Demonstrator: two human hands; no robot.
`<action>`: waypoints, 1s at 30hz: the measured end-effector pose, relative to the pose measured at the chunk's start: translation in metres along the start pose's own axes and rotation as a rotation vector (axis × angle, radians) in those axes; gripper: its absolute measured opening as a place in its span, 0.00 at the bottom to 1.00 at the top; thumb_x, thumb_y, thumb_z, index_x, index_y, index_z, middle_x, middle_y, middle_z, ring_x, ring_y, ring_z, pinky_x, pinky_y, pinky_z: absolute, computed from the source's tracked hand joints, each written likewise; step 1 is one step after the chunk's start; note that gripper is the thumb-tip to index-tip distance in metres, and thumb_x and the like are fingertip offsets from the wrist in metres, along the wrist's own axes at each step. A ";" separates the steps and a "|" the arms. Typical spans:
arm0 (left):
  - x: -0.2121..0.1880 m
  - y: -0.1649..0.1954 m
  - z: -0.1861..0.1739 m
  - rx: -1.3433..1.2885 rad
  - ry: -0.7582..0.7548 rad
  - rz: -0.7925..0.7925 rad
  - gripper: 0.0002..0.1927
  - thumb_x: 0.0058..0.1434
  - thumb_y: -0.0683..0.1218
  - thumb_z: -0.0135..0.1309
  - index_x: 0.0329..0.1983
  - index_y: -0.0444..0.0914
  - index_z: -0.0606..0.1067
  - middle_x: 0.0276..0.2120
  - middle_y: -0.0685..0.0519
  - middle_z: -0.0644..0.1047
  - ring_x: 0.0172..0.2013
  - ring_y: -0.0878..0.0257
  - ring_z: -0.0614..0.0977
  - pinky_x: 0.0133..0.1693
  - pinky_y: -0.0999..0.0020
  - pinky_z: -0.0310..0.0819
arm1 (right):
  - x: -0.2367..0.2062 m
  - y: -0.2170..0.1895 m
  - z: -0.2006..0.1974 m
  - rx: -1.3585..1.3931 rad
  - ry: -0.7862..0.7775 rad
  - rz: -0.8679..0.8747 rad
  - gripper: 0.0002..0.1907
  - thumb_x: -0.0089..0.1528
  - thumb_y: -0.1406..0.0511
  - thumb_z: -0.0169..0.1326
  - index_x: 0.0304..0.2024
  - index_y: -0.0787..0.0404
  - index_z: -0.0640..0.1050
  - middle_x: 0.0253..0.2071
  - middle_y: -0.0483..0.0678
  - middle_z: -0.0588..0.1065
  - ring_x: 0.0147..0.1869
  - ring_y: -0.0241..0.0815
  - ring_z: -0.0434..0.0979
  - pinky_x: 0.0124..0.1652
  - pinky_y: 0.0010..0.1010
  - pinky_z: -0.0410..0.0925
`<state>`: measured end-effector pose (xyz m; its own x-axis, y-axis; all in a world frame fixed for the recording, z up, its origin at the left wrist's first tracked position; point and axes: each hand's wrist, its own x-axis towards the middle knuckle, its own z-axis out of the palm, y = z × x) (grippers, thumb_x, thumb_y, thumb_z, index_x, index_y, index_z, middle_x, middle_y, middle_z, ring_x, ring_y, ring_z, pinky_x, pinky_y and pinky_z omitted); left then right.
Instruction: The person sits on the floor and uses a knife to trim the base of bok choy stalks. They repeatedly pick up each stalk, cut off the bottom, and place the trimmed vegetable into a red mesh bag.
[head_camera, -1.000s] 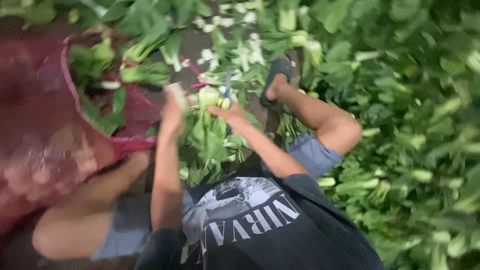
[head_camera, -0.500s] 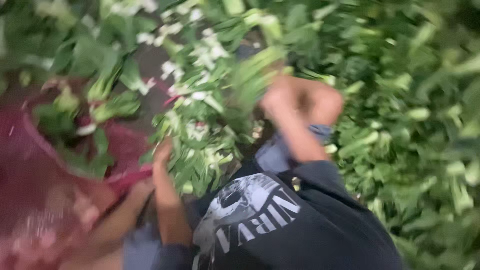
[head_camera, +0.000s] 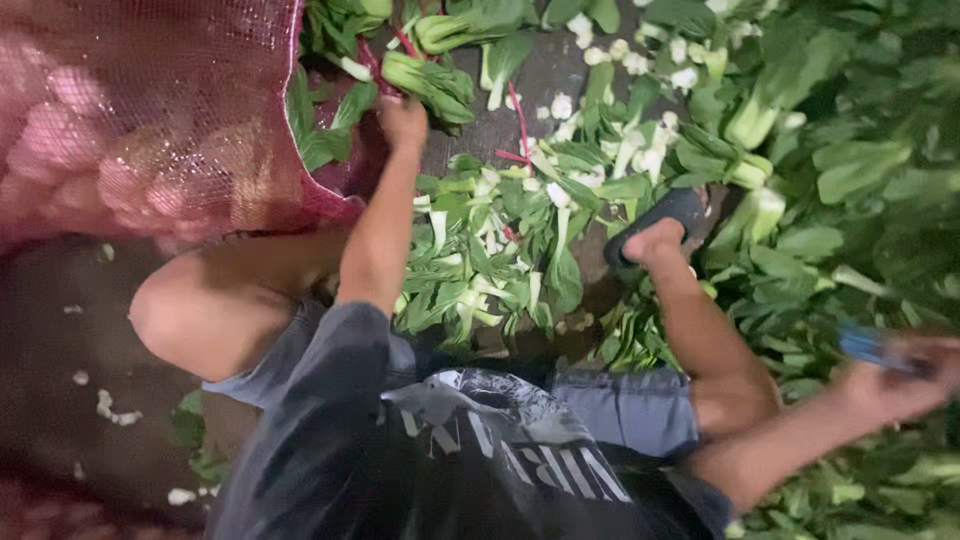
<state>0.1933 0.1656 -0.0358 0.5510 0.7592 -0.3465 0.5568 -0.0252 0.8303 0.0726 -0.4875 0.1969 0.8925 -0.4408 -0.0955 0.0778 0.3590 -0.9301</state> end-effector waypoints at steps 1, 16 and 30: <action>0.016 0.009 -0.001 -0.063 0.015 -0.195 0.41 0.53 0.64 0.66 0.61 0.36 0.68 0.52 0.42 0.75 0.46 0.45 0.80 0.44 0.48 0.80 | 0.006 0.016 0.009 0.007 -0.041 0.035 0.13 0.78 0.56 0.51 0.50 0.59 0.74 0.41 0.45 0.73 0.39 0.36 0.71 0.39 0.30 0.63; -0.008 -0.031 0.041 -0.419 -0.341 0.168 0.37 0.50 0.42 0.67 0.62 0.36 0.66 0.52 0.47 0.77 0.53 0.57 0.80 0.57 0.62 0.76 | -0.063 0.084 0.253 -1.007 -0.427 0.278 0.13 0.75 0.61 0.47 0.42 0.64 0.76 0.37 0.44 0.76 0.39 0.34 0.73 0.39 0.30 0.66; -0.191 0.034 -0.040 -0.410 -0.802 0.692 0.31 0.44 0.44 0.72 0.52 0.35 0.76 0.42 0.50 0.82 0.43 0.64 0.84 0.49 0.66 0.78 | -0.103 0.124 0.280 -1.527 -0.916 -0.632 0.20 0.71 0.61 0.45 0.28 0.64 0.78 0.28 0.60 0.76 0.31 0.64 0.76 0.34 0.53 0.69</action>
<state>0.0825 0.0458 0.0762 0.9824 0.0258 0.1849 -0.1860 0.0496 0.9813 0.1144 -0.1670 0.1909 0.8634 0.5016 0.0539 0.4960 -0.8245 -0.2723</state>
